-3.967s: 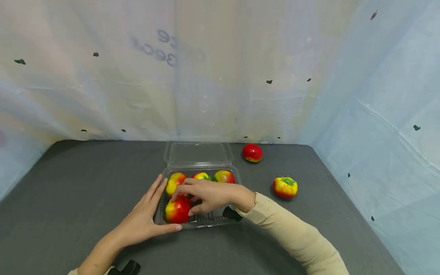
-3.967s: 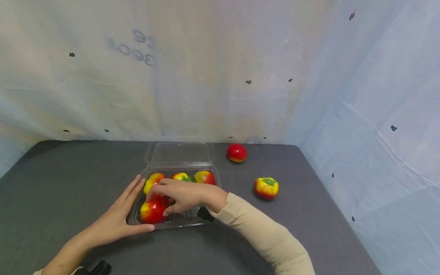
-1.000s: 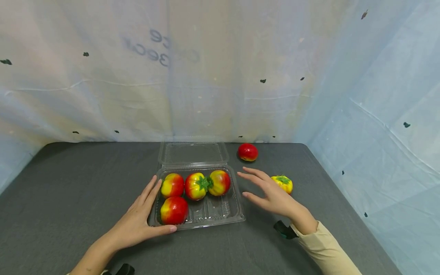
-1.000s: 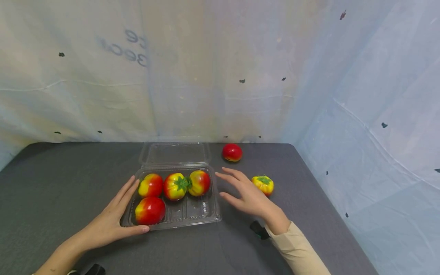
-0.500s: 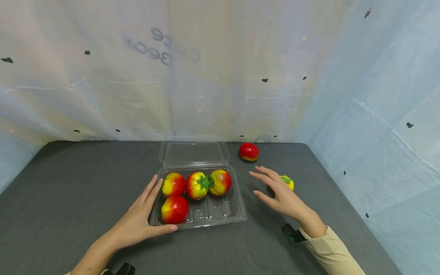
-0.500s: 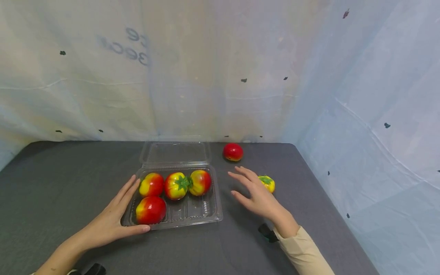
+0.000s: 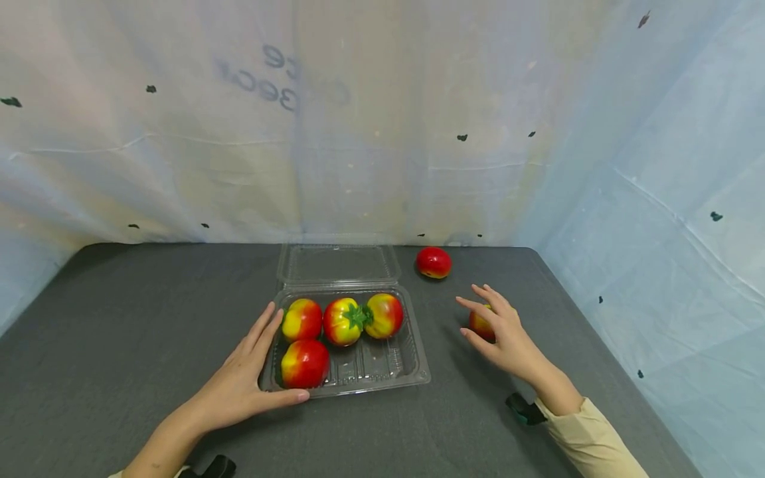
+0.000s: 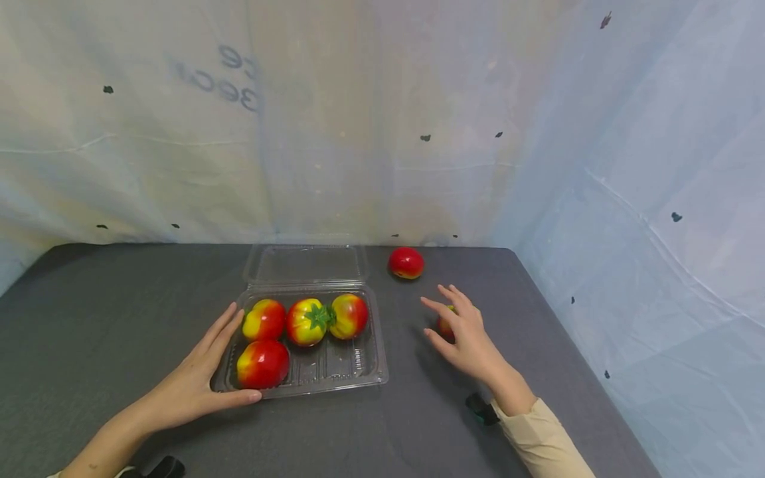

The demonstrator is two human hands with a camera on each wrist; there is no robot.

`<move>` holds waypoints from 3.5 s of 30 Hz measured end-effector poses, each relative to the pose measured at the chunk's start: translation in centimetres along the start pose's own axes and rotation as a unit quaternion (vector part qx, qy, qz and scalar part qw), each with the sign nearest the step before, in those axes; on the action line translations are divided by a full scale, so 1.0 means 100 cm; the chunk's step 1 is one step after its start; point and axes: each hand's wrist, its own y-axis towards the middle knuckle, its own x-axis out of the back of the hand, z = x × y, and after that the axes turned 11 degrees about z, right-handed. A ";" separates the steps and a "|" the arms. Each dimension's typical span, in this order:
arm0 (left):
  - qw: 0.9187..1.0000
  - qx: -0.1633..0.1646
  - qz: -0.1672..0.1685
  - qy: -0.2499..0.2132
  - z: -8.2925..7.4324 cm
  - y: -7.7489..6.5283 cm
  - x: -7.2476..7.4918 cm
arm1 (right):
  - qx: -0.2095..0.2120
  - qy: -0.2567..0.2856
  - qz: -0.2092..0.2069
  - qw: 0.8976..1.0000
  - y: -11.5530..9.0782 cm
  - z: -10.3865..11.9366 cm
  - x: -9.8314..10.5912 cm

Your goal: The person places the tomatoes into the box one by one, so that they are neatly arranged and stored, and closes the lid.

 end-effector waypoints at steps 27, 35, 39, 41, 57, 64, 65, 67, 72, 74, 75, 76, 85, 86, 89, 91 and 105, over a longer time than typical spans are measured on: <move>0.999 -0.043 0.005 -0.033 -0.001 0.004 0.004 | -0.068 0.025 0.020 0.997 -0.024 -0.028 0.008; 0.998 -0.038 0.006 -0.039 0.000 0.004 0.003 | -0.063 0.029 0.014 0.997 -0.028 -0.033 0.008; 0.998 -0.035 0.005 -0.043 0.001 0.005 0.002 | -0.057 0.031 0.018 0.998 -0.029 -0.035 0.007; 0.998 -0.034 0.005 -0.044 0.001 0.004 0.002 | -0.051 0.031 0.019 0.998 -0.029 -0.035 0.007; 0.999 -0.031 0.001 -0.043 0.001 0.004 0.000 | -0.028 0.039 0.045 0.998 -0.026 -0.032 0.006; 0.999 -0.028 0.002 -0.044 0.001 0.005 -0.001 | -0.012 0.036 0.035 0.999 -0.022 -0.031 0.002; 0.999 -0.028 0.002 -0.043 0.002 0.005 -0.001 | -0.010 0.037 0.034 0.999 -0.022 -0.030 0.002; 0.999 -0.029 0.002 -0.044 0.002 0.005 -0.002 | -0.004 0.036 0.032 0.999 -0.021 -0.029 0.001; 0.998 -0.030 0.002 -0.047 0.001 0.005 -0.001 | 0.017 0.031 0.024 0.999 -0.017 -0.026 0.001; 0.998 -0.030 0.002 -0.048 0.001 0.004 -0.001 | 0.024 0.029 0.024 0.999 -0.016 -0.024 0.001; 0.998 -0.031 0.001 -0.047 0.001 0.004 -0.001 | 0.025 0.031 0.024 0.999 -0.015 -0.023 0.001; 0.998 -0.032 0.001 -0.047 0.001 0.004 0.000 | 0.026 0.031 0.026 0.999 -0.014 -0.021 0.001; 0.999 -0.029 0.003 -0.046 0.000 0.003 0.000 | 0.025 0.037 0.037 0.998 -0.011 -0.012 0.001; 0.998 -0.029 0.003 -0.046 0.000 0.003 0.000 | 0.026 0.038 0.038 0.998 -0.011 -0.011 0.001; 0.998 -0.027 0.003 -0.048 0.001 0.004 -0.001 | 0.030 0.041 0.037 0.998 -0.008 -0.009 0.002; 0.998 -0.029 0.002 -0.049 0.001 0.005 -0.001 | 0.033 0.043 0.037 0.998 -0.007 -0.007 0.002; 0.998 -0.036 0.001 -0.055 0.002 0.004 -0.001 | 0.031 0.043 0.050 0.997 0.000 0.006 0.004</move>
